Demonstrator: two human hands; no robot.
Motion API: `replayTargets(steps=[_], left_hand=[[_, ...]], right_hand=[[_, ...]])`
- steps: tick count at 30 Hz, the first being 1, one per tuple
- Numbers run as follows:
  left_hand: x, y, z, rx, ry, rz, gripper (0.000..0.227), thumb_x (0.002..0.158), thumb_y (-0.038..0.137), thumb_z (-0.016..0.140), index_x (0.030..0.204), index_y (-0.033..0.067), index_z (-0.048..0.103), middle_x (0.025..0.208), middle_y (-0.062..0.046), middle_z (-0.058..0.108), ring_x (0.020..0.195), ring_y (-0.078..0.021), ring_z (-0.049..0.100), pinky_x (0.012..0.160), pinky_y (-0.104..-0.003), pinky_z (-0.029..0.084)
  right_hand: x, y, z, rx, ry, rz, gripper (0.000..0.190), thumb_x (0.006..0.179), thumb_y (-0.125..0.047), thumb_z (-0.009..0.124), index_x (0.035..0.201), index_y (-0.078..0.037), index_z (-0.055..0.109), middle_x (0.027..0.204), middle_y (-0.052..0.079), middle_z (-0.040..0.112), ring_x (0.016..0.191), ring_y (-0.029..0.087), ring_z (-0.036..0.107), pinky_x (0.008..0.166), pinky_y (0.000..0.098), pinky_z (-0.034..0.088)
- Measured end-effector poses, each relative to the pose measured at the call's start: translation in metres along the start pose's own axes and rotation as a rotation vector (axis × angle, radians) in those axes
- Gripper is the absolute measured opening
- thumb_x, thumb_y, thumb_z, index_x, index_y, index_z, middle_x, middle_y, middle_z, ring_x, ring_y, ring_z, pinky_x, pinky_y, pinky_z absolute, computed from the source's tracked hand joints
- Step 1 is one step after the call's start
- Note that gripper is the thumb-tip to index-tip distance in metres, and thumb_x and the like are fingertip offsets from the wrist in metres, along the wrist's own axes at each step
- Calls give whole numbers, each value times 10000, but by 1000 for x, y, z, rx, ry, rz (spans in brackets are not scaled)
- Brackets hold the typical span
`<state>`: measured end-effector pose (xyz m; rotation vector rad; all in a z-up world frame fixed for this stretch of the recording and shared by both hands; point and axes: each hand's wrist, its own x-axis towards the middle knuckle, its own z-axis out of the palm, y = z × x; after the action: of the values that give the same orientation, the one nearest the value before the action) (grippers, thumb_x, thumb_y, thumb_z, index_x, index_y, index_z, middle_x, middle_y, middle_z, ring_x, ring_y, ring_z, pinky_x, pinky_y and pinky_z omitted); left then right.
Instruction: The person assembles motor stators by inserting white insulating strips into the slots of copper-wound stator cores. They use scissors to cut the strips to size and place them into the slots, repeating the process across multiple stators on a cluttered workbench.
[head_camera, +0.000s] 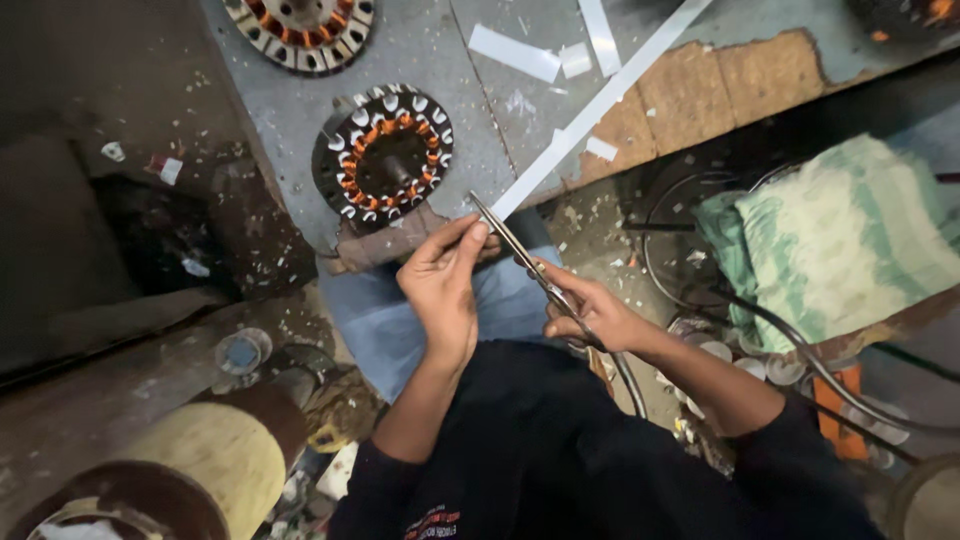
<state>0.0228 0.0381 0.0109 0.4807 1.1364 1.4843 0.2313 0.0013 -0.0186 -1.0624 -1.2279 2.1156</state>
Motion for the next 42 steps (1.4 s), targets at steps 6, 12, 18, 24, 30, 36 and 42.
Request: replayTargets(steps=[6,12,18,24,30,36,42], left_hand=[[6,5,-4,-25,-26,-1,210,953,13,732,1134,-92,716,949,-130,750,818,-171,731,771,-304,618],[9,5,-1,-54,-87,4,229,955,19,721,1156,-92,707,976,-130,750,839,-175,737,767,-298,621],[17,8,4,-146,-121,27,228,980,27,695,1181,-80,691,1031,-125,745,889,-189,747,746,-293,612],[28,11,33,-139,-231,-30,261,1035,69,651,1252,-74,671,1077,-151,732,897,-207,737,720,-286,600],[56,39,55,-112,-343,-116,427,1035,124,552,1453,117,467,1319,-156,634,942,-190,771,636,-259,627],[45,38,48,163,-366,-17,284,984,2,644,1261,-56,666,1307,-113,611,872,-173,741,647,-256,597],[37,50,33,303,-377,20,165,950,-18,704,1107,-58,733,1056,-98,719,832,-135,751,716,-236,622]], right_hand=[[17,-102,-47,-1158,593,-633,750,716,-328,908,1353,-75,602,1098,220,733,981,270,739,785,378,582],[56,-186,-74,-1401,652,-217,655,781,-204,852,1390,-62,658,980,241,716,857,413,683,756,495,523],[43,-163,-31,-1511,684,-504,512,858,80,677,1355,-38,649,1108,196,680,993,365,673,850,420,534],[73,-102,8,-255,605,-505,159,922,13,770,1074,17,724,1077,72,732,939,117,684,848,267,570],[76,-112,-14,0,900,-592,94,939,14,763,1020,31,718,995,72,734,866,124,697,764,259,566],[56,-102,-4,-383,892,-553,191,878,34,781,1068,26,770,1032,105,766,938,156,708,870,269,565],[55,-108,21,-521,787,-544,207,854,24,769,1055,-22,797,1026,113,785,923,166,737,798,259,575]])
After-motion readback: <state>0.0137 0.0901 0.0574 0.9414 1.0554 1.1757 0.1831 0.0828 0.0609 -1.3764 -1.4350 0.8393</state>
